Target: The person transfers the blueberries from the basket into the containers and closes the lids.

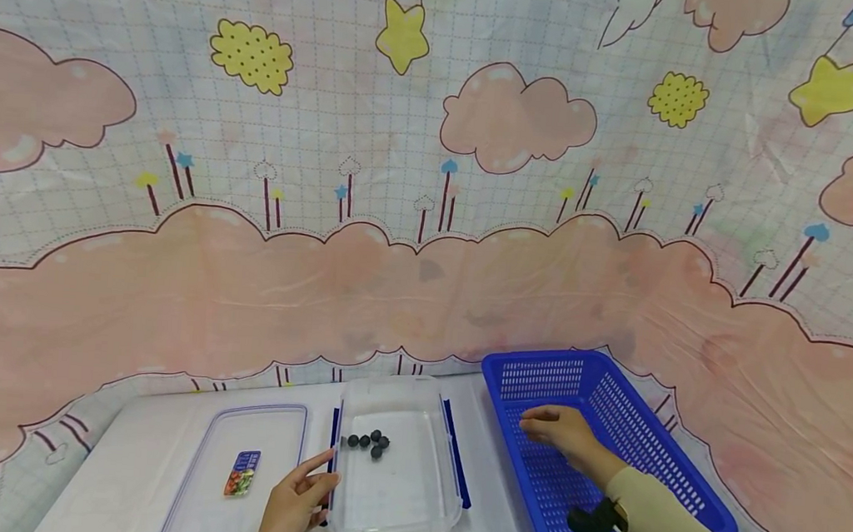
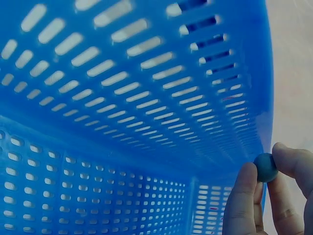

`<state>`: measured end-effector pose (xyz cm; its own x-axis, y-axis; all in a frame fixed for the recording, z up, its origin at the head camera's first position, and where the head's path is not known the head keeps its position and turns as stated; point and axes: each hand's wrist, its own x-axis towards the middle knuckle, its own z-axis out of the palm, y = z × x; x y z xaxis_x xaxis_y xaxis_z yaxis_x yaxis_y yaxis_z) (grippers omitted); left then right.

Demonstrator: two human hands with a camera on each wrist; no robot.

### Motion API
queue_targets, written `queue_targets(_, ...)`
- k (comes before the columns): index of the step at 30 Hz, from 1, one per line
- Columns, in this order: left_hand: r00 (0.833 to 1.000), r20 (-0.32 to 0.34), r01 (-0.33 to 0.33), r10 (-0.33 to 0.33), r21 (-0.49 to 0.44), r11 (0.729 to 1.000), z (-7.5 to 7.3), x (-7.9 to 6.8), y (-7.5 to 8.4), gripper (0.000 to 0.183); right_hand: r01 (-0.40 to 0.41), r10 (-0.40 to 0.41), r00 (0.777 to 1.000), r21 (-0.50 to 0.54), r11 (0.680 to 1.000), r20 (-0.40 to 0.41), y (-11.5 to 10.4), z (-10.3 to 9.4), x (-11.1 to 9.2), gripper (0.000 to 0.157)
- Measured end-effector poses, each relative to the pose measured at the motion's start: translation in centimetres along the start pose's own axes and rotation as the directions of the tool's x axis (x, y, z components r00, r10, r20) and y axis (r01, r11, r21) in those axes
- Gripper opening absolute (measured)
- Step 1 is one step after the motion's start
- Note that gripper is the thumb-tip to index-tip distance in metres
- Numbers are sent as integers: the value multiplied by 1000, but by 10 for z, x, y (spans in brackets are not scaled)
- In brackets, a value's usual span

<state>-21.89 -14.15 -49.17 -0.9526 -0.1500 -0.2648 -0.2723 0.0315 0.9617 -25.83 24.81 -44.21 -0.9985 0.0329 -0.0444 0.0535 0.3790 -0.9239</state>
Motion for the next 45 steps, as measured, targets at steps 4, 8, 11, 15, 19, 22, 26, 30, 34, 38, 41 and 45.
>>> queue_targets(4, 1000, 3, -1, 1, -12, 1000, 0, 1, 0, 51, -18, 18, 1000, 12, 1000, 2, -1, 1, -2, 30)
queue_targets(8, 1000, 6, -5, 5, -21, 1000, 0, 1, 0, 51, -18, 17, 1000, 30, 999, 22, -4, 1, -5, 32)
queue_targets(11, 1000, 8, -6, 6, -23, 1000, 0, 0, 0, 51, -9, 8, 999, 37, 999, 48, -7, 1, -8, 34)
queue_targets(15, 1000, 3, -5, 5, -12, 1000, 0, 0, 0, 51, 2, -5, 997, 34, 999, 82, -11, 4, -10, 35)
queue_targets(19, 1000, 0, -2, 2, -2, 1000, -1, 1, 0, 51, 12, -16, 995, 44, 999, 100, -15, 7, -10, 34)
queue_targets(22, 1000, -3, 2, -2, -5, 1000, 0, 1, -1, 50, 7, -13, 995, 60, 998, 97, -17, 9, -10, 33)
queue_targets(26, 1000, -3, 5, -5, -7, 1000, 0, 2, -1, 51, 6, -12, 995, 66, 998, 101, -18, 9, -10, 33)
queue_targets(30, 1000, -1, 8, -8, -6, 1000, 0, 1, 0, 51, 23, -29, 993, 61, 998, 111, -17, 9, -10, 35)
queue_targets(34, 1000, -3, 4, -4, -7, 1000, 0, 0, 0, 51, 27, -33, 994, 56, 998, 100, -19, 11, -10, 34)
queue_targets(38, 1000, -1, -2, 2, -7, 1000, 0, 0, 0, 50, 16, -19, 996, 45, 999, 87, -22, 14, -9, 34)
queue_targets(41, 1000, 1, -5, 5, -7, 1000, 0, 0, 0, 50, 12, -15, 997, 48, 999, 79, -23, 17, -8, 34)
queue_targets(45, 1000, 1, -8, 8, -2, 1000, -1, 0, 0, 50, 11, -15, 997, 56, 998, 74, -25, 20, -8, 34)
